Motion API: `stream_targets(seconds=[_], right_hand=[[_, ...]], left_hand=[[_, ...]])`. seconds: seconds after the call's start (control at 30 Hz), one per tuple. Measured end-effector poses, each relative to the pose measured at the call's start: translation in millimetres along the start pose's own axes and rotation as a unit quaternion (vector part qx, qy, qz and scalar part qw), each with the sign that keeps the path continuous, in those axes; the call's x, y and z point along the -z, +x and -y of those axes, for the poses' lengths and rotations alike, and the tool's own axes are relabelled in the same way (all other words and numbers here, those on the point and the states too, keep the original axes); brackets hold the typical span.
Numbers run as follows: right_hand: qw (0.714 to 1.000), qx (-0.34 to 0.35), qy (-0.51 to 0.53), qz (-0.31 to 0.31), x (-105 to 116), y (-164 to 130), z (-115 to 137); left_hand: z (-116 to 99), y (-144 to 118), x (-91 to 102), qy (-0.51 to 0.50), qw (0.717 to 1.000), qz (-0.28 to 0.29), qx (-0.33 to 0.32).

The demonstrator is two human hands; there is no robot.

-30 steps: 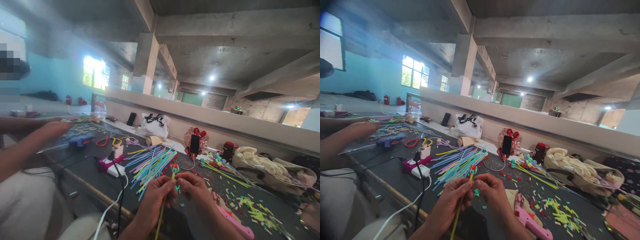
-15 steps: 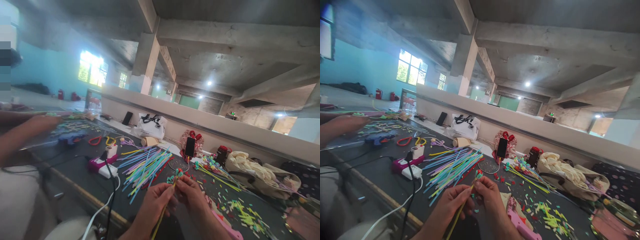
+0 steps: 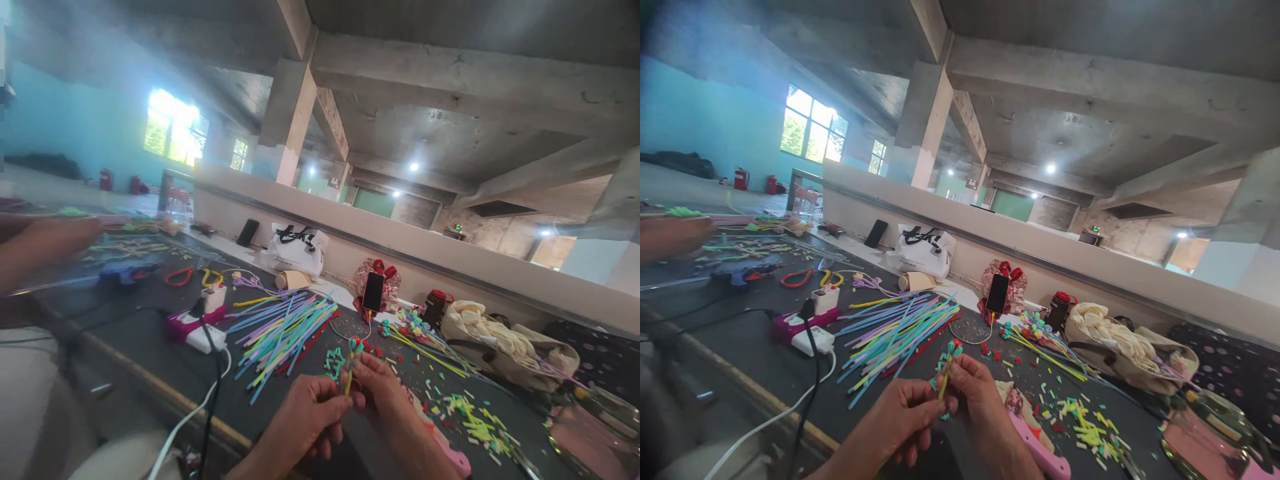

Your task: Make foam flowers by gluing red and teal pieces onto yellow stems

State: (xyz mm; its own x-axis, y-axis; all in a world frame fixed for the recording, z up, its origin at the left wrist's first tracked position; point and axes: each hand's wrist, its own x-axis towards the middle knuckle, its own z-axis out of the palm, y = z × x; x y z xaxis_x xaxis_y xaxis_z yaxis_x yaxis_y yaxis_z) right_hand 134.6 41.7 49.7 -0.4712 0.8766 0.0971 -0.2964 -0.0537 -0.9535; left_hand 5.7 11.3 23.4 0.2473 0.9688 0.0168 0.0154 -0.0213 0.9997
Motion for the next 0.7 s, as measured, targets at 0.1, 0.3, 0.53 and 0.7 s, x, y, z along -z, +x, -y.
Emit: stream_targets(seconds=[0.1, 0.3, 0.53, 0.7], right_hand=[[1.0, -0.001, -0.016, -0.019, 5, -3, -2], [0.984, 0.065, -0.142, -0.083, 1, -9, -2], [0.958, 0.128, -0.242, -0.087, -27, -20, -1], [0.938, 0.147, -0.301, -0.083, -29, -18, -6]], left_hand=[[-3, -3, -1.0, 0.085, 0.993, -0.047, -0.066], [-13, -7, 4.5, 0.024, 0.957, -0.224, -0.183], [-24, -16, 5.5, -0.129, 0.952, -0.203, -0.188], [-27, -19, 4.2, -0.165, 0.954, -0.156, -0.197]])
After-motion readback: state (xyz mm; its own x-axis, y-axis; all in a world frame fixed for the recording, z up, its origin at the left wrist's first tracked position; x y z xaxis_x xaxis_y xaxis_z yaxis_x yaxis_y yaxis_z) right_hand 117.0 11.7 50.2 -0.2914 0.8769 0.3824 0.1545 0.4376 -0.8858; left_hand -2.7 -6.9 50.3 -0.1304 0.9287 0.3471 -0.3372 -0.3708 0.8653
